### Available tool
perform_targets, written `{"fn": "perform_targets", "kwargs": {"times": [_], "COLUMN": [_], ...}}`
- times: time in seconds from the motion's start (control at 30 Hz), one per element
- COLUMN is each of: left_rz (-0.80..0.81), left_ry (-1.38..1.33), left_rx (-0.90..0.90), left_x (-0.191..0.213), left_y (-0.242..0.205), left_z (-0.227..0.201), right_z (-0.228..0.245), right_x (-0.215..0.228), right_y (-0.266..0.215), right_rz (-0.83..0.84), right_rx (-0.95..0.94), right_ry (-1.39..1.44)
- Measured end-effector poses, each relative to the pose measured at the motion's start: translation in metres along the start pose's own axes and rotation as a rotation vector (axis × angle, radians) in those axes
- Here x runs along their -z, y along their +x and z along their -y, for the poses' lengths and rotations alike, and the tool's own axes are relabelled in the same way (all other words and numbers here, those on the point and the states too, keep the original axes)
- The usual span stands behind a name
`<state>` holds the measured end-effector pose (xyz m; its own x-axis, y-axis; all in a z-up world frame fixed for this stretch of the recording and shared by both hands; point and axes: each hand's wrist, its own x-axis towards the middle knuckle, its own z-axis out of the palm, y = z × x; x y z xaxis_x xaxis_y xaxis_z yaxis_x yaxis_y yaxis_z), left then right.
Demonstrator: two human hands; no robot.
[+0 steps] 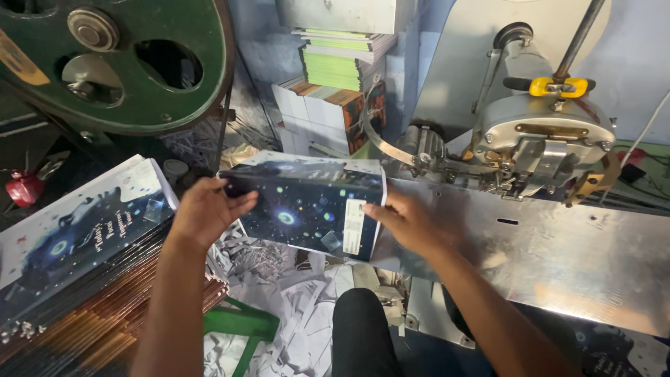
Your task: The person repeatedly picks up a book cover, places it on a binding machine, operates the machine to stitch the spine, and then removes the finished book. This cycle is performed multiple times throughout the clip.
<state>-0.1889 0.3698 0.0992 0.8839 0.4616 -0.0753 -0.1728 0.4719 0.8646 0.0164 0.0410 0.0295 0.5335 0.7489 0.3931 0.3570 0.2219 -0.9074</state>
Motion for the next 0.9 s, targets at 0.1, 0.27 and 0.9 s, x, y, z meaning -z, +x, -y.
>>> {"fn": "perform_targets", "kwargs": {"times": [0.1,0.27,0.9], "left_rz": [-0.083,-0.179,-0.332], "left_ry": [0.139,0.334,0.705], "left_rx": [-0.054,-0.093,-0.06], "left_x": [-0.002,-0.001,-0.034], "left_y": [0.028,0.072,0.123], "left_z": [0.017,0.055,0.122], "right_z": [-0.013,-0.028,-0.019], "right_x": [0.011,0.017,0.056], "right_y": [0.007,0.002,-0.016], "right_rz": [-0.061,-0.235,-0.535], "right_rx": [-0.014,-0.283,-0.421], "right_ry": [-0.064,0.035,-0.516]}}
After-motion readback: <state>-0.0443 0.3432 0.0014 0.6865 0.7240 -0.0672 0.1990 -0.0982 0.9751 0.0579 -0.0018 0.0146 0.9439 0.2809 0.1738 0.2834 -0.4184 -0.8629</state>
